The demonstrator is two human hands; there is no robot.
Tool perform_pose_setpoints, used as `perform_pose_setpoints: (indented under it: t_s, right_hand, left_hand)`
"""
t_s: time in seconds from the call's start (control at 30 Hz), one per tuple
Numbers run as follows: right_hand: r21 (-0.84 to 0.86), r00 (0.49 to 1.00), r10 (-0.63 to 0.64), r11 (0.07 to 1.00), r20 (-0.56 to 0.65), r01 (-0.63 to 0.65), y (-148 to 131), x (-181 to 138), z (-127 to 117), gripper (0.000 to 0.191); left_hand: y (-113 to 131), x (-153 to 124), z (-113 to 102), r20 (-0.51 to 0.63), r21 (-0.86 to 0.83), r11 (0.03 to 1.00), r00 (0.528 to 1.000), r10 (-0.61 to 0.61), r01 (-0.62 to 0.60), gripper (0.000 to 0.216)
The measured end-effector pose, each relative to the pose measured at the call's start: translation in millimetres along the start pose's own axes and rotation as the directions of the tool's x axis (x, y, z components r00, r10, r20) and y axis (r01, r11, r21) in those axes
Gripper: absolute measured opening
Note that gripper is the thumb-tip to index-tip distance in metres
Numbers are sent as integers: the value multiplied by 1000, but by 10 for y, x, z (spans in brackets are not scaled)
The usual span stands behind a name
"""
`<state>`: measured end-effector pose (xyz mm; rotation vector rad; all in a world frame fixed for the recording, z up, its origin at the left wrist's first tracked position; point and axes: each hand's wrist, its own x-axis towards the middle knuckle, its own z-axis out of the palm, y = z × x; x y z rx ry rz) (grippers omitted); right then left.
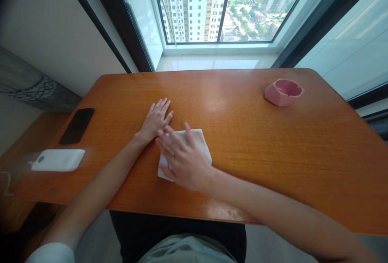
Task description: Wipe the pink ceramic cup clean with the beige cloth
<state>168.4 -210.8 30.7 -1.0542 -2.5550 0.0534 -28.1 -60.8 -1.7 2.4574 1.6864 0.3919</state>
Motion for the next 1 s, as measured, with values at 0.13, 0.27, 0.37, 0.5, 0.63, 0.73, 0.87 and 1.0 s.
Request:
perform_pose_setpoints:
  t_s: [0.13, 0.27, 0.37, 0.5, 0.63, 0.73, 0.87, 1.0]
  right_hand:
    - [90, 993, -54, 995, 107, 44, -200, -120, 175, 67]
    - [-73, 971, 223, 973, 88, -217, 624, -316, 46, 62]
    - [-220, 898, 435, 884, 62, -412, 1391, -757, -221, 67]
    - [-299, 743, 669, 705, -24, -643, 2081, -1607, -578, 75]
    - [-239, 678, 729, 645, -93, -726, 2261, -2084, -771, 76]
    - [-237, 700, 690, 660, -184, -713, 2093, -1988, -803, 72]
    - [-226, 795, 550, 766, -255, -602, 1701, -1424, -626, 68]
    - [-143, 866, 500, 855, -26, -498, 1532, -587, -243, 67]
  left_hand:
    - [4, 0, 3, 7, 11, 1000, 1000, -9, 9, 64]
    - [16, -4, -17, 26, 10, 1000, 1000, -14, 14, 64]
    - [20, -7, -28, 29, 6, 1000, 1000, -12, 12, 65]
    - [14, -7, -15, 27, -3, 1000, 1000, -13, 13, 66]
    - [12, -5, -5, 11, -6, 1000, 1000, -4, 5, 66]
    - [22, -4, -17, 22, 3, 1000, 1000, -10, 10, 66]
    - [23, 0, -23, 31, 13, 1000, 999, -13, 13, 66]
    - [2, 5, -5, 12, 9, 1000, 1000, -1, 1, 65]
